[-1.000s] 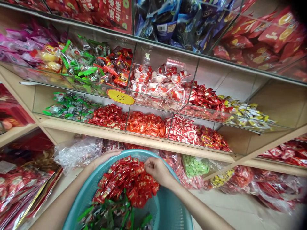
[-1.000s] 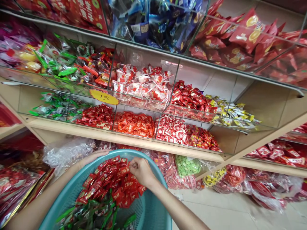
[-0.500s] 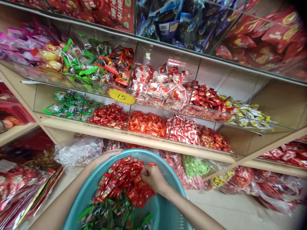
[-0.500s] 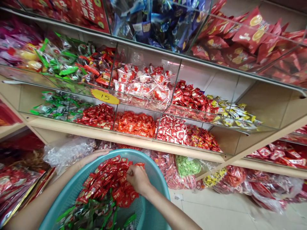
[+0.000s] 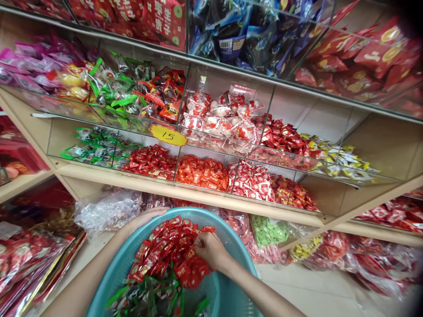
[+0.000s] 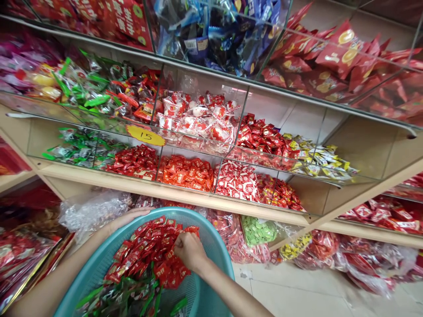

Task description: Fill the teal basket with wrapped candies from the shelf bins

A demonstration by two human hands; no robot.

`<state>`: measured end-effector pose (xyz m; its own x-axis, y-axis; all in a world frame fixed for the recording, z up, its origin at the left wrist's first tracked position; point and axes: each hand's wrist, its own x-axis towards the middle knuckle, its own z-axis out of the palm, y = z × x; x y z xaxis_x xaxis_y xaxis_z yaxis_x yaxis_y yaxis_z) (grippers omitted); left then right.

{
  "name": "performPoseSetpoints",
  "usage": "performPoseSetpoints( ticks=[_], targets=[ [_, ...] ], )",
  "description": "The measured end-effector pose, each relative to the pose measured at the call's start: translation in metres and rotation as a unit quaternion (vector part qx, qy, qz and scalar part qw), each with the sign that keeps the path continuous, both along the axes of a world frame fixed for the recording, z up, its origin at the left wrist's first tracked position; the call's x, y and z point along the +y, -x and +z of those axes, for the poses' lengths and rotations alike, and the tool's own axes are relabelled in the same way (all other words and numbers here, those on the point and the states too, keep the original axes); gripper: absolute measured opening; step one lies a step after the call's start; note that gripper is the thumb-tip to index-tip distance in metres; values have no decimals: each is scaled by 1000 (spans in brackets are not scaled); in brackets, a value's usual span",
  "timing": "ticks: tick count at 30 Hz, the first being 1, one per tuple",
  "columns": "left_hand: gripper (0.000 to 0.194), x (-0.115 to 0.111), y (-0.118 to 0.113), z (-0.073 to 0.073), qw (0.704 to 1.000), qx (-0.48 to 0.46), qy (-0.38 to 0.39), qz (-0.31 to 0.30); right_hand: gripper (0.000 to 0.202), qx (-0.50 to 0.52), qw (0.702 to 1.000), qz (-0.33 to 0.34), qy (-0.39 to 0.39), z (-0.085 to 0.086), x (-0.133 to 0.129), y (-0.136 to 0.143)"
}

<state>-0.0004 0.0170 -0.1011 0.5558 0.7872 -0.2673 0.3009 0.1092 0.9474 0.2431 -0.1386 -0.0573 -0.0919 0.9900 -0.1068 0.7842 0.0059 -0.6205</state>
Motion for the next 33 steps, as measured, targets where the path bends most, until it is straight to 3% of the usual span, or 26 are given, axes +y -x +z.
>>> performPoseSetpoints(
  ticks=[6, 15, 20, 24, 28, 33],
  targets=[
    [49, 2, 1, -2, 1000, 7, -21, -3, 15, -33, 999, 8, 22, 4, 1, 8],
    [51, 1, 0, -2, 1000, 6, -24, -2, 19, -182, 982, 11, 41, 7, -6, 11],
    [53, -3, -2, 6, 1000, 4, -14, 3, 16, -183, 983, -5, 15, 27, 2, 8],
    [54, -4, -4, 8, 1000, -1, -2, 3, 16, -126, 989, -22, -79, 62, 25, -1],
    [51, -5, -5, 9, 1000, -22, 14, -6, 16, -65, 979, -3, -191, 95, 64, -13],
    [51, -6, -3, 9, 999, -26, 23, 3, 27, -142, 952, -24, -270, 108, 119, -24]
  ],
)
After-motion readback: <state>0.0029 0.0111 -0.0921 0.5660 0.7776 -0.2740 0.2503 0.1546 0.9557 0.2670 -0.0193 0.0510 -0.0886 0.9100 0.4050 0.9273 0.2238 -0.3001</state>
